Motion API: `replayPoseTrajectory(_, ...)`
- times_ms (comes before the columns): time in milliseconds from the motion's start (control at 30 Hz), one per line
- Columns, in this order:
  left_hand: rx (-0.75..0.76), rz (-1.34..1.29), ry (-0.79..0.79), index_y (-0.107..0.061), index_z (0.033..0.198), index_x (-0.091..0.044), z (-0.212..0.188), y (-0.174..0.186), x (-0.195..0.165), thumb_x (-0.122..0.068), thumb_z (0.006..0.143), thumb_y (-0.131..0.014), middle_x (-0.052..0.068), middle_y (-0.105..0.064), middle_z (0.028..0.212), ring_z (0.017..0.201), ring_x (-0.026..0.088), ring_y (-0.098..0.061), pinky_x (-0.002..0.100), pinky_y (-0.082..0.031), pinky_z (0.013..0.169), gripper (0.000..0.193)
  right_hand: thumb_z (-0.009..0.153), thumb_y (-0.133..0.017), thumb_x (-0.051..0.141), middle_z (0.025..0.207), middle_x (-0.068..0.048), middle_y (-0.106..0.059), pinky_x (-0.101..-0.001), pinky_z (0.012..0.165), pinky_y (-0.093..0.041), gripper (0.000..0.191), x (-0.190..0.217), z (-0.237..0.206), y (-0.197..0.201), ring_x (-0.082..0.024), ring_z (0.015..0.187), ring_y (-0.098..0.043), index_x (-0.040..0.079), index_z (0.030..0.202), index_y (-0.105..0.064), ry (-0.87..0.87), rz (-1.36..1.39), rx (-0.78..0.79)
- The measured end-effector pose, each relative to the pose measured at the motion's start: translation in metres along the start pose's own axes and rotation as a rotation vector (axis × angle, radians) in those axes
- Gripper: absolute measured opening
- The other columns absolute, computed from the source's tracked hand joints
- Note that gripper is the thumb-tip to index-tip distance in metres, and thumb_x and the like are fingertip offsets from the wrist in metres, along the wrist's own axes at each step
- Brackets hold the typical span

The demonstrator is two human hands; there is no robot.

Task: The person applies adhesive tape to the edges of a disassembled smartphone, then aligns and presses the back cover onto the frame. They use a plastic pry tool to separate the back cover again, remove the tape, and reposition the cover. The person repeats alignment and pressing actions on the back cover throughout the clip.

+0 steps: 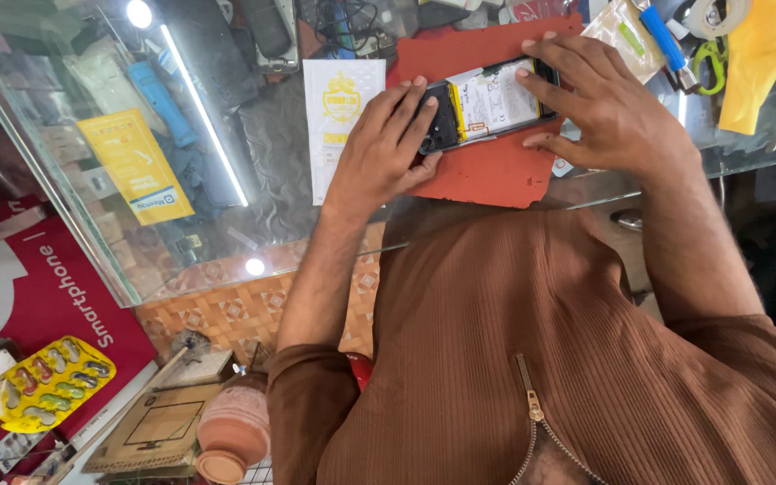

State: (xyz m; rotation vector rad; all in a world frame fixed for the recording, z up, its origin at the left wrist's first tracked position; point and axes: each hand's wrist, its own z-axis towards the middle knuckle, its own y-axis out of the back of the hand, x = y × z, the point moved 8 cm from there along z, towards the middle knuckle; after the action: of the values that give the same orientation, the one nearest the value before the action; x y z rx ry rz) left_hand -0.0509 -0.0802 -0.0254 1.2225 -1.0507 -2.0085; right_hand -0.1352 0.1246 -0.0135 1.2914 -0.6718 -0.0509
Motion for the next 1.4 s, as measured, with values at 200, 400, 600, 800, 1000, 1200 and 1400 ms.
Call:
replayPoseTrajectory(200, -0.061, 0.100, -0.080, -0.059, 0.133, 0.006, -0.004, -0.007, -0.001, -0.023, 0.087, -0.080, 0.024, -0.055, 0.143, 0.128, 0.039, -0.055, 0.051, -0.050, 0.110, 0.059, 0.087, -0.083, 0.033, 0.157, -0.019, -0.051, -0.0529, 0.121, -0.042, 0.061, 0.006, 0.005, 0.001, -0.039, 0.145, -0.049, 0.002, 0.137, -0.067, 0.061, -0.034, -0.015)
replayPoseTrajectory(400, -0.133, 0.069, -0.072, -0.061, 0.134, 0.004, 0.004, 0.004, 0.001, -0.019, 0.096, -0.074, 0.018, -0.065, 0.134, 0.120, 0.036, -0.063, 0.047, -0.052, 0.104, 0.046, 0.088, -0.075, -0.002, 0.143, -0.014, -0.066, -0.0470, 0.120, -0.049, 0.048, 0.004, 0.010, 0.003, -0.034, 0.137, -0.062, 0.001, 0.135, -0.067, 0.074, -0.038, -0.100)
replayPoseTrajectory(600, -0.215, -0.388, 0.091, -0.062, 0.130, -0.001, 0.010, 0.010, 0.015, -0.013, 0.101, -0.074, 0.014, -0.070, 0.127, 0.121, 0.034, -0.069, 0.042, -0.056, 0.106, 0.034, 0.090, -0.079, -0.003, 0.118, -0.013, -0.073, -0.0442, 0.091, -0.057, 0.038, -0.005, 0.009, 0.002, -0.035, 0.108, -0.071, 0.002, 0.126, -0.068, -0.041, 0.197, -0.160)
replayPoseTrajectory(800, -0.228, -0.582, 0.153, -0.067, 0.125, -0.005, 0.010, 0.002, 0.024, -0.008, 0.101, -0.071, 0.011, -0.074, 0.122, 0.116, 0.030, -0.073, 0.037, -0.061, 0.098, 0.025, 0.096, -0.080, -0.001, 0.117, -0.014, -0.074, -0.0346, 0.072, -0.058, 0.026, -0.004, 0.007, -0.003, -0.029, 0.096, -0.074, 0.000, 0.118, -0.066, -0.039, 0.362, -0.241)
replayPoseTrajectory(1000, -0.226, -0.597, 0.160, -0.069, 0.125, -0.007, 0.011, 0.000, 0.026, -0.006, 0.100, -0.072, 0.009, -0.076, 0.119, 0.112, 0.027, -0.076, 0.035, -0.062, 0.095, 0.025, 0.098, -0.079, -0.002, 0.118, -0.016, -0.073, -0.0346, 0.082, -0.061, 0.023, -0.003, 0.008, -0.003, -0.029, 0.102, -0.074, -0.001, 0.116, -0.065, -0.034, 0.387, -0.272)
replayPoseTrajectory(1200, -0.236, -0.647, 0.159, -0.068, 0.125, -0.005, 0.015, -0.004, 0.021, -0.001, 0.099, -0.072, 0.013, -0.073, 0.121, 0.112, 0.029, -0.074, 0.035, -0.060, 0.096, 0.027, 0.095, -0.078, 0.000, 0.117, -0.013, -0.072, -0.0373, 0.086, -0.060, 0.022, 0.011, 0.014, 0.012, -0.029, 0.105, -0.073, 0.002, 0.114, -0.068, -0.076, 0.278, -0.281)
replayPoseTrajectory(1400, -0.257, -0.673, 0.157, -0.067, 0.125, -0.005, 0.017, -0.006, 0.022, 0.001, 0.099, -0.072, 0.013, -0.072, 0.118, 0.108, 0.029, -0.073, 0.035, -0.059, 0.093, 0.027, 0.090, -0.088, 0.005, 0.112, -0.009, -0.063, -0.0426, 0.087, -0.050, 0.025, 0.049, 0.029, 0.022, -0.029, 0.105, -0.064, 0.005, 0.106, -0.069, 0.130, -0.008, -0.369)
